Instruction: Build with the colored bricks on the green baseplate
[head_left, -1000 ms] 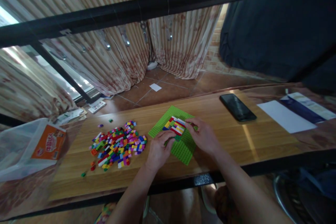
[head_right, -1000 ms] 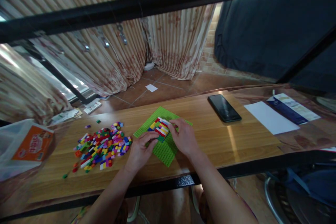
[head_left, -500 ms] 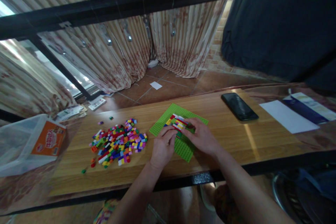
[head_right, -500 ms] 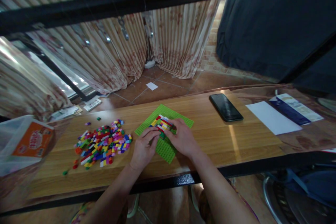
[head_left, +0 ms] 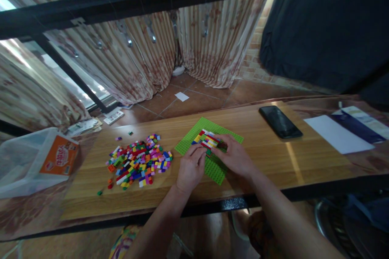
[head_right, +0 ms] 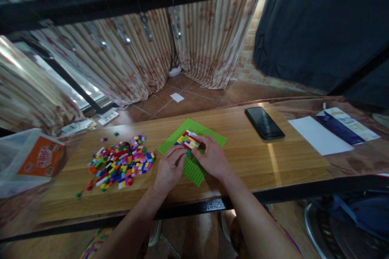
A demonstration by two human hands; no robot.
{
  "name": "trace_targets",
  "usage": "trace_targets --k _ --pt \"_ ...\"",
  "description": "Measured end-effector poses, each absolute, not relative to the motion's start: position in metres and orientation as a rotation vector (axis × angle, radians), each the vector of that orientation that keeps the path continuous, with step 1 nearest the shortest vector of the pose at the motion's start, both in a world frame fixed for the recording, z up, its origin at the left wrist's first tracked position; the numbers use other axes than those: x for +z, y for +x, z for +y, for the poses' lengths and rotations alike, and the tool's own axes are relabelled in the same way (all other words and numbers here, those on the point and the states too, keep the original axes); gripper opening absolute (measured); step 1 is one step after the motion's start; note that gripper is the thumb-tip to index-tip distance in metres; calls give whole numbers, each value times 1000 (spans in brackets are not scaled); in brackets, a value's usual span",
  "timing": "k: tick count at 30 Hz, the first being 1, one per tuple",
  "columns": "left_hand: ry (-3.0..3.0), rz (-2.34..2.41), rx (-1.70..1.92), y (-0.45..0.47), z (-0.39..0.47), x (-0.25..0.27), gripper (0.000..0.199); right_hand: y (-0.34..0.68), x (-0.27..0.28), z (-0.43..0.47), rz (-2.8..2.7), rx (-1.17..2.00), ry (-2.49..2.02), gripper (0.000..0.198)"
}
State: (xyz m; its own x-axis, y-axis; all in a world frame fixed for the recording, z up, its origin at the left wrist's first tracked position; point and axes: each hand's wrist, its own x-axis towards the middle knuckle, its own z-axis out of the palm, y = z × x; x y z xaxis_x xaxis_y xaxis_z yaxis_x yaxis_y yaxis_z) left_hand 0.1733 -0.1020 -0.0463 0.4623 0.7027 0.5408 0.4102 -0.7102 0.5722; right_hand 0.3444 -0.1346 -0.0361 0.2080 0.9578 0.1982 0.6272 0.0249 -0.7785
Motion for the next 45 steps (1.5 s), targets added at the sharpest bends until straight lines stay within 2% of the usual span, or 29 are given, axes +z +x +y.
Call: trace_targets --k 29,34,37,42,45 --pt "2639 990 1091 172 -103 -62 23 343 -43 -132 -1465 573 -1602 42" --pt "2543 1000 1129 170 -105 -64 22 346 -47 -133 -1522 586 -1576 42" --pt "2415 970 1158 167 -107 -61 24 347 -44 -135 -1590 531 -1632 47" --pt "2221 1105 1278 150 -100 -41 26 338 -39 -134 -1725 283 -1765 78" --pt "2105 1250 1344 130 -85 -28 24 332 -41 -131 -1777 291 -1762 78"
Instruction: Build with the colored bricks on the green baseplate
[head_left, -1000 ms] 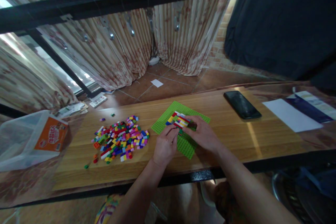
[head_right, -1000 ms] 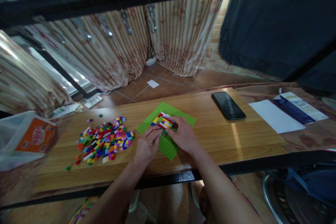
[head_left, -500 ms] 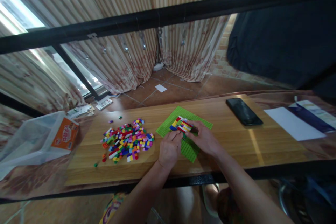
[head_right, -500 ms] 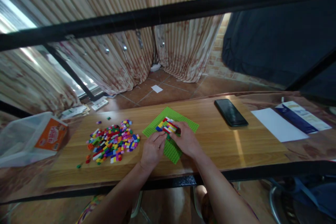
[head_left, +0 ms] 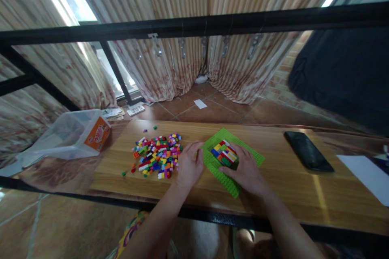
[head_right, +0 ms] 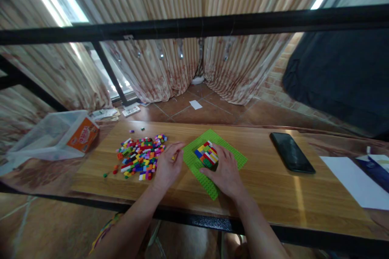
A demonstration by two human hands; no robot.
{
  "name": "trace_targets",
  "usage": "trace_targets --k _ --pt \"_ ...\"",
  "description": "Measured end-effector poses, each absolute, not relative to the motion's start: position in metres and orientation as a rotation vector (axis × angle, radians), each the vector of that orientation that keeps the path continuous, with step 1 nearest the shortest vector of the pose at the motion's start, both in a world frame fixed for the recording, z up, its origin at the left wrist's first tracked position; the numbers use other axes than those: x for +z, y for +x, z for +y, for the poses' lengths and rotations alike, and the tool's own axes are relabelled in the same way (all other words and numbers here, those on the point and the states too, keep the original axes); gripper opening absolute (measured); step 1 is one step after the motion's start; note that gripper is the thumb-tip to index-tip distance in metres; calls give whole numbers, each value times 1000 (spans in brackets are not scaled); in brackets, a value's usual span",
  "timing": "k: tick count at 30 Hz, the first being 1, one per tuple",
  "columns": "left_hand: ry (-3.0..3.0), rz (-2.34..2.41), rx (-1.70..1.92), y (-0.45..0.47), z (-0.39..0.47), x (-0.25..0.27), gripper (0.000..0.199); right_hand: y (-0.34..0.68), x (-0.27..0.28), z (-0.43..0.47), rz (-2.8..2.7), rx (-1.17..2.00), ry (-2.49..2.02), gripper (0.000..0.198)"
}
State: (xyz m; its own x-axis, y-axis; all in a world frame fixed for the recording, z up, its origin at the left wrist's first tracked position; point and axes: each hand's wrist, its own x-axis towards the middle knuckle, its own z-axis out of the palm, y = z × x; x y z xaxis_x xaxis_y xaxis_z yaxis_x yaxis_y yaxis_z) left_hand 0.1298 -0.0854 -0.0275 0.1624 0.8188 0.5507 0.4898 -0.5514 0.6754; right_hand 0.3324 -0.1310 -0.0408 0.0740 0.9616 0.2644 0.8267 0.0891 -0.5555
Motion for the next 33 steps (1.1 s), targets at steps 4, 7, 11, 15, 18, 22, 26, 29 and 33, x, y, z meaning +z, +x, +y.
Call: trace_targets --k 4,7,11,15,18,22,26,29,33 --pt "1850 1422 1444 102 -65 -21 20 341 -47 -129 -1812 316 -1761 74" --pt "1728 1476 1463 88 -56 -20 19 359 -52 -129 -1924 333 -1695 75" --pt "1776 1486 1424 82 -52 -20 20 375 -55 -132 -2044 310 -1549 76" --pt "1879 1472 1384 77 -52 -19 20 370 -53 -133 -2072 329 -1532 84" --pt "1868 1518 1366 60 -45 -15 19 363 -53 -131 -2068 339 -1536 89" --pt "1607 1627 1360 17 -32 -10 16 361 -59 -130 -2079 311 -1529 90" --pt "1363 1686 1421 -19 -31 -8 24 363 -64 -129 -2138 284 -1512 90" --pt "1447 1571 1230 -29 -40 -4 23 362 -66 -127 -2160 244 -1497 90" --pt "1623 1464 974 -40 -54 5 20 356 -65 -124 -2160 214 -1433 86"
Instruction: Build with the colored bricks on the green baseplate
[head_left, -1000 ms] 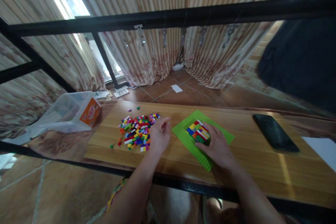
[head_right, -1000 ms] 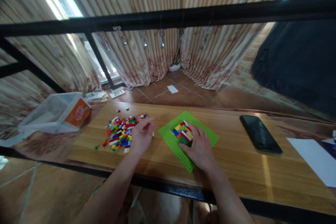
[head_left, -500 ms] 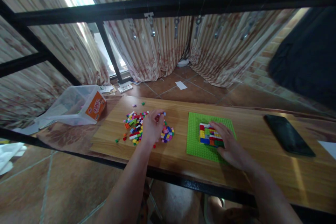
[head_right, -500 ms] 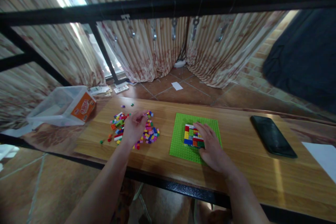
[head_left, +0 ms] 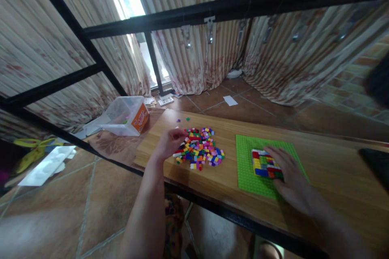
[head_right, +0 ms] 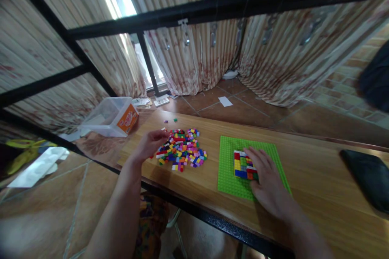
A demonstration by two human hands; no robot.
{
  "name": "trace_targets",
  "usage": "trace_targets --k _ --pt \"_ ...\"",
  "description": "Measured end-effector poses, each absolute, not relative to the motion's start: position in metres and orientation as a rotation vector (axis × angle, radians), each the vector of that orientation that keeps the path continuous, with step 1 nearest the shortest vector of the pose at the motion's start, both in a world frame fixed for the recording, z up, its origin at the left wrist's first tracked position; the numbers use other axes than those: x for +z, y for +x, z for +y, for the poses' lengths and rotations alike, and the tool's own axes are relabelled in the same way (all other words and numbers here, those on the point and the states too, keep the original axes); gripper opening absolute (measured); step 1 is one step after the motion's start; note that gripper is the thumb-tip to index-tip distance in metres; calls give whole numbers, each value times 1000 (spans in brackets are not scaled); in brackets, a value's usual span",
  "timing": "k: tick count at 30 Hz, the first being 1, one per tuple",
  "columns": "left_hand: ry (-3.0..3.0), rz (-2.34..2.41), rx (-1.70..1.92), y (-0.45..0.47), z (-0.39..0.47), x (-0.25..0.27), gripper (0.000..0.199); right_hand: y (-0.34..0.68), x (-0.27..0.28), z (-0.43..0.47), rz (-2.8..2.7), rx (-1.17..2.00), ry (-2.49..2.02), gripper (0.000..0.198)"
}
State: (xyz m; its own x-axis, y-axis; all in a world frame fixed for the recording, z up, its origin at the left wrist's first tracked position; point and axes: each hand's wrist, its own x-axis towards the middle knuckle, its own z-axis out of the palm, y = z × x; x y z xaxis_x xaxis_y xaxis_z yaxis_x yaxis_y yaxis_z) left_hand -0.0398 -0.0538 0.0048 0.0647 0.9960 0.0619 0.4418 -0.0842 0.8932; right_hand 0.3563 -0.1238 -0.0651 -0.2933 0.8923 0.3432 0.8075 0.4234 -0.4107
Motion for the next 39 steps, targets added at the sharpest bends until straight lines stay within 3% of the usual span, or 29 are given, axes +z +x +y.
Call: trace_targets --k 7,15,31,35,39 --pt "1594 1538 683 -67 -71 10 23 340 -53 -124 -2002 180 -1380 68" --pt "1680 1824 540 -73 -71 3 13 328 -51 -122 -1909 164 -1407 45" --pt "1966 2121 25 -45 -61 10 26 348 -26 -132 -1591 80 -1495 37" --pt "1953 2171 82 -38 -61 18 29 357 -24 -136 -1526 84 -1483 36" --pt "2068 1939 395 -2 -66 22 25 359 -22 -138 -1482 88 -1489 34"
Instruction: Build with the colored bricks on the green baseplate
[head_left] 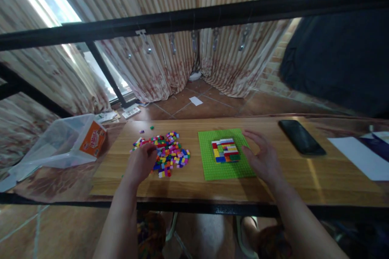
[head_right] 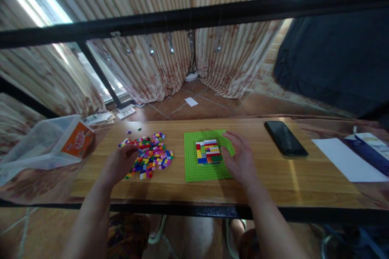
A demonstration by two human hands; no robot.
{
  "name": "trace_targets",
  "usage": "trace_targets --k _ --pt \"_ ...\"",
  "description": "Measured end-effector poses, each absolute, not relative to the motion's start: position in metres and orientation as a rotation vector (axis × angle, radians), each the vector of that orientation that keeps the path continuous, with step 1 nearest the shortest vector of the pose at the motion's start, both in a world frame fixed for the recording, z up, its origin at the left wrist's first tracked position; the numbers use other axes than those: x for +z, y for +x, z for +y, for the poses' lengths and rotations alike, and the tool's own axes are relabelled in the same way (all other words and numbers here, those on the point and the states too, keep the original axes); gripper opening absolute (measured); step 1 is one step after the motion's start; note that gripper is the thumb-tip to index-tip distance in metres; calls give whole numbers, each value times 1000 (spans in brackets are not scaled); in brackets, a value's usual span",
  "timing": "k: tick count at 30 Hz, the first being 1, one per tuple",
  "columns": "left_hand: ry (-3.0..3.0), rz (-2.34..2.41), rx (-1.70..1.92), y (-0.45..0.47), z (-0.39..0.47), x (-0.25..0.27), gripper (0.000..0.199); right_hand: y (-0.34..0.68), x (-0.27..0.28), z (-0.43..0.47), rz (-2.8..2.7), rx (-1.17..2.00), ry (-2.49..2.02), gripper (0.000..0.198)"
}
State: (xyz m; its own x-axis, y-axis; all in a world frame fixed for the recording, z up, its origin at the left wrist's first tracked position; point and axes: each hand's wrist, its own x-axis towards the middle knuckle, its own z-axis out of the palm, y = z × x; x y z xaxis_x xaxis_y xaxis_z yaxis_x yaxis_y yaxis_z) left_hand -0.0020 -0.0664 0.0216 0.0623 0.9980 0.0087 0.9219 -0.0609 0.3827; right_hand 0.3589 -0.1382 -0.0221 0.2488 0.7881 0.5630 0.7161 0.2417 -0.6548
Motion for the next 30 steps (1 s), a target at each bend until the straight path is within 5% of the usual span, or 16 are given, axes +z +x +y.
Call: trace_targets --k 11,30 --pt "2421 1114 670 146 -110 -7 16 356 -23 -141 -1460 91 -1530 32" --pt "2578 1113 777 183 -110 -39 16 355 -32 -141 -1490 234 -1631 30"
